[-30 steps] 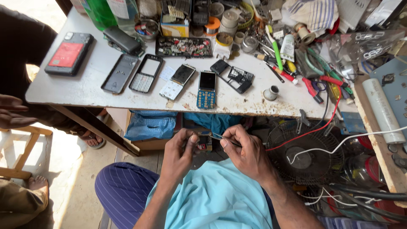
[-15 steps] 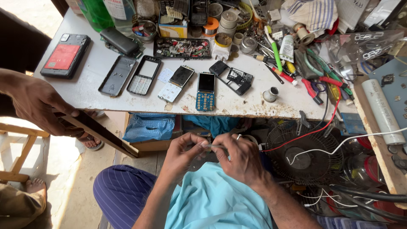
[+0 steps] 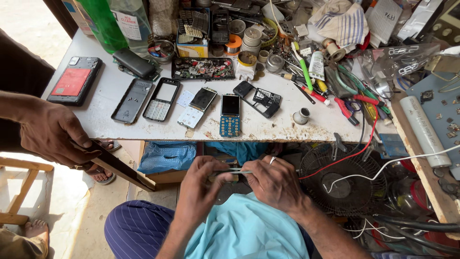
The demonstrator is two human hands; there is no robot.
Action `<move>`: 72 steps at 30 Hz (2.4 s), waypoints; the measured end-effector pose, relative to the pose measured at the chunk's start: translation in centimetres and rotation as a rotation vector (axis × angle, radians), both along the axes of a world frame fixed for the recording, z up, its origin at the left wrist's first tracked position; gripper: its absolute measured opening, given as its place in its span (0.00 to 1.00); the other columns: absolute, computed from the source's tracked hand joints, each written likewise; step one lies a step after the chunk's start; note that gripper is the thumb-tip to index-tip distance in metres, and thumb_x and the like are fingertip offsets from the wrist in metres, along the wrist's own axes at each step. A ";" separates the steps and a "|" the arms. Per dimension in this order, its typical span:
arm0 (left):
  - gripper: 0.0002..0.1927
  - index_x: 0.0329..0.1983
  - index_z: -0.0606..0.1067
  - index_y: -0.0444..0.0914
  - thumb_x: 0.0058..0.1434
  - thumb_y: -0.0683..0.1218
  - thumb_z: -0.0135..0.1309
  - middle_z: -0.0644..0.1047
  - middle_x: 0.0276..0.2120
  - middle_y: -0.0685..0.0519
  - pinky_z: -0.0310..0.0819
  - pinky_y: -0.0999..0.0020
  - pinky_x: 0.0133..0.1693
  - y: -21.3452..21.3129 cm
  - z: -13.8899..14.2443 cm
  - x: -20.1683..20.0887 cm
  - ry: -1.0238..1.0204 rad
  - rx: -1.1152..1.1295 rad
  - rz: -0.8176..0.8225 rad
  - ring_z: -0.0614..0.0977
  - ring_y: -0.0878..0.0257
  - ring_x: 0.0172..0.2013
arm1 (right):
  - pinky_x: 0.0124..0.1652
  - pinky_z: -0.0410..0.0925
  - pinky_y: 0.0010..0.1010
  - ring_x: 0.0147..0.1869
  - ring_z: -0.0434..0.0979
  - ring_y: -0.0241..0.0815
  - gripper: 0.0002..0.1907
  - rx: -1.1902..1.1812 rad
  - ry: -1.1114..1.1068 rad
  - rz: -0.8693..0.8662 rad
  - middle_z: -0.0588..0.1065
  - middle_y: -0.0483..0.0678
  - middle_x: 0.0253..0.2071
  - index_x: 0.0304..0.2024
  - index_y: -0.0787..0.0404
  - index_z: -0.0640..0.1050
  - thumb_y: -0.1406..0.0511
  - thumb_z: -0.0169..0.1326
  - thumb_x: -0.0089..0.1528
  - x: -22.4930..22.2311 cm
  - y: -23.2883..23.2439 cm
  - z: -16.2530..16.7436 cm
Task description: The person sits at a cluttered repair bench and works on a small feature phone, holding it in one hand while using a thin metal tool with the other to pry at the phone's edges and keypad area. They repeatedly reposition the phone, set it down, pick it up again, and continue working on it with the tool and fingers.
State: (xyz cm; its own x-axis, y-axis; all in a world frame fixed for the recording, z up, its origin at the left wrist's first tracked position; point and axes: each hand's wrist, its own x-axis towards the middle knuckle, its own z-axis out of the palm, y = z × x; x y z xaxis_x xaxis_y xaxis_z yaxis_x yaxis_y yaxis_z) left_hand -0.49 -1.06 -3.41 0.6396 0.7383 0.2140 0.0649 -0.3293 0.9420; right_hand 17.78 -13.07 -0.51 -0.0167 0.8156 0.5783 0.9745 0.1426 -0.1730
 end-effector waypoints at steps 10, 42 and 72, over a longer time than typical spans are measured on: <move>0.14 0.34 0.75 0.36 0.64 0.51 0.60 0.77 0.31 0.55 0.70 0.78 0.29 2.4 0.4 -0.9 -0.151 -0.171 0.163 0.75 0.71 0.30 | 0.31 0.74 0.35 0.32 0.81 0.41 0.15 -0.236 0.213 -0.231 0.76 0.47 0.30 0.48 0.57 0.74 0.58 0.60 0.63 1.5 1.5 1.5; 0.43 0.78 0.52 0.48 0.62 0.36 0.54 0.76 0.56 0.41 0.79 0.60 0.52 4.2 4.2 6.2 -0.511 -0.710 -0.426 0.82 0.54 0.54 | 0.36 0.64 0.21 0.38 0.65 0.32 0.23 0.242 0.708 -0.050 0.71 0.48 0.47 0.58 0.62 0.74 0.66 0.65 0.63 1.8 0.1 1.0; 0.47 0.80 0.51 0.48 0.59 0.25 0.44 0.73 0.61 0.46 0.83 0.63 0.49 9.2 5.6 11.2 -0.625 -0.682 -0.455 0.79 0.57 0.57 | 0.54 0.78 0.36 0.52 0.83 0.42 0.16 0.362 1.360 0.364 0.79 0.52 0.46 0.53 0.68 0.75 0.61 0.52 0.70 8.3 8.9 -1.4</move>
